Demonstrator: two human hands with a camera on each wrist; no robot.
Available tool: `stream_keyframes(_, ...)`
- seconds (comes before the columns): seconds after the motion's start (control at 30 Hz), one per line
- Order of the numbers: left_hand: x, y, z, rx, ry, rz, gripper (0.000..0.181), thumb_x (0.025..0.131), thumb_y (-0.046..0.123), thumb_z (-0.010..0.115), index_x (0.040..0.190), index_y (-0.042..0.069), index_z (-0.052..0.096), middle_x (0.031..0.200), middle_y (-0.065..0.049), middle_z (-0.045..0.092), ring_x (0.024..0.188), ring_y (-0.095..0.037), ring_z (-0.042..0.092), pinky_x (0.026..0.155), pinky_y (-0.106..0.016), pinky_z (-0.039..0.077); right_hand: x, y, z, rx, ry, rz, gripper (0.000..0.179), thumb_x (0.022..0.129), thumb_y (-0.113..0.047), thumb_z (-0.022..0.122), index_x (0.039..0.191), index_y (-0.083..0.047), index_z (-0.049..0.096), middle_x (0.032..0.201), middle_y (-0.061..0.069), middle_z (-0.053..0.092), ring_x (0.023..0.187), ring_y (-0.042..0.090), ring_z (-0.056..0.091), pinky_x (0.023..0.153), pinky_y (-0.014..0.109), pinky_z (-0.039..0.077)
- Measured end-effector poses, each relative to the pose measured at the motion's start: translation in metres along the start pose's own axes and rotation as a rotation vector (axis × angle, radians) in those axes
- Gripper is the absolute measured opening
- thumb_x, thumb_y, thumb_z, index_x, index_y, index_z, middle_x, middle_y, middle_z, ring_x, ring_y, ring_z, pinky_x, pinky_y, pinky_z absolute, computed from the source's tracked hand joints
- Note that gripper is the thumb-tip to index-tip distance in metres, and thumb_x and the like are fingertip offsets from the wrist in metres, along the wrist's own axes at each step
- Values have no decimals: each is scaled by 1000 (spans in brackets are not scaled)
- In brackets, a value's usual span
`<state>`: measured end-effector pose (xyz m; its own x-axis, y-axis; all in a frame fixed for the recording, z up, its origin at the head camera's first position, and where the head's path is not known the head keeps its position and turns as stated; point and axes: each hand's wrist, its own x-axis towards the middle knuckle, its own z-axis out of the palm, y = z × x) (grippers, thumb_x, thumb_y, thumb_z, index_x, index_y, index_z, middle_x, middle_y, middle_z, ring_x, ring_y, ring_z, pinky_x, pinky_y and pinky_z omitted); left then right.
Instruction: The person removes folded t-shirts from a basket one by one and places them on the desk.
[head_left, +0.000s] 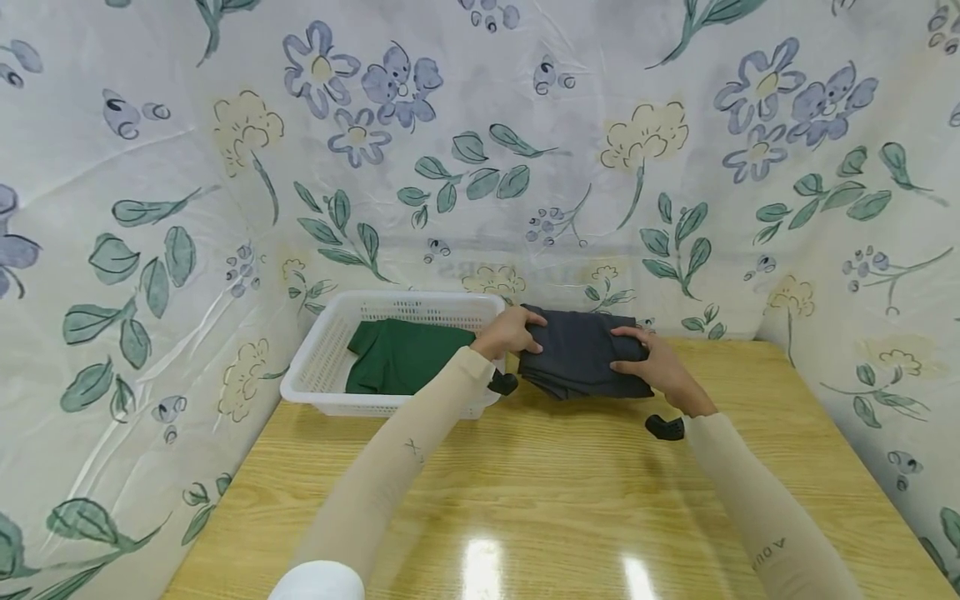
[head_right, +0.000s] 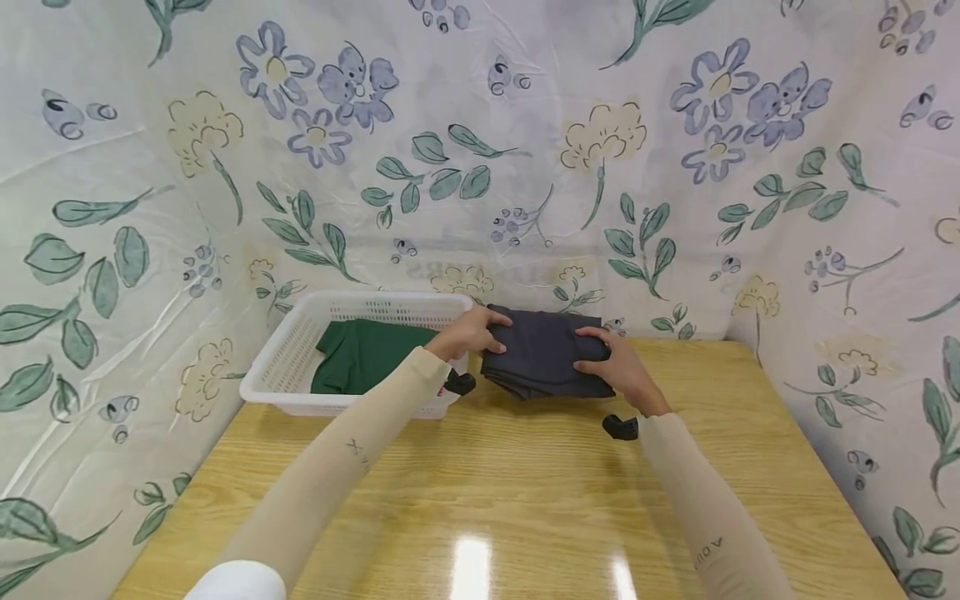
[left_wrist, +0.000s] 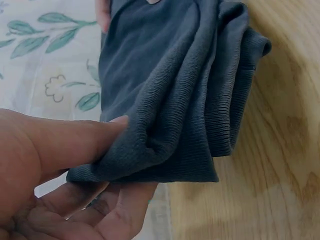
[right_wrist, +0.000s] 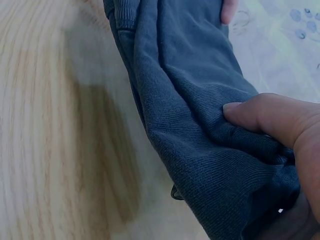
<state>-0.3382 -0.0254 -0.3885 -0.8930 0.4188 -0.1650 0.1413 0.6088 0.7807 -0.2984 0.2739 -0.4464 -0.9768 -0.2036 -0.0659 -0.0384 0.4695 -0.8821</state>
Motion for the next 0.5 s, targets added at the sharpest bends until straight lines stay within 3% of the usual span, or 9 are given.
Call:
stream_keyframes(0.13, 4, 3, 7, 50, 2, -9, 52, 94, -3, 72, 143, 5, 61, 151, -19, 50, 120, -33, 62, 79, -38, 59, 1, 9, 2, 8, -4, 6, 67, 95, -20, 76, 155, -18, 46, 169, 19, 13, 151, 47, 19, 115, 66, 27)
stream_keyframes(0.2, 5, 3, 10, 25, 0, -32, 51, 93, -6, 71, 142, 4, 61, 151, -20, 50, 123, -34, 61, 78, -34, 59, 3, 12, 3, 0, -5, 17, 67, 95, -20, 76, 155, -19, 46, 170, 18, 12, 151, 47, 20, 115, 66, 26)
stream_keyframes(0.4, 15, 1, 17, -89, -33, -125, 56, 89, -17, 68, 142, 0, 60, 151, -23, 47, 123, -36, 61, 85, -43, 60, 6, 19, 5, -39, -1, 30, 65, 96, -18, 76, 154, -18, 47, 169, 19, 15, 151, 47, 21, 115, 64, 28)
stream_keyframes(0.47, 21, 0, 19, -80, -50, -149, 57, 89, -17, 67, 143, -1, 59, 152, -23, 46, 115, -29, 64, 82, -39, 60, 7, 21, 5, -51, -3, 32, 65, 96, -18, 76, 154, -18, 47, 169, 19, 15, 151, 47, 21, 115, 64, 28)
stream_keyframes(0.5, 23, 0, 20, -70, -56, -163, 57, 89, -17, 66, 143, -1, 59, 151, -23, 47, 103, -26, 64, 78, -36, 59, 7, 22, 5, -51, -5, 31, 64, 96, -18, 75, 154, -18, 47, 169, 20, 14, 151, 47, 20, 115, 64, 28)
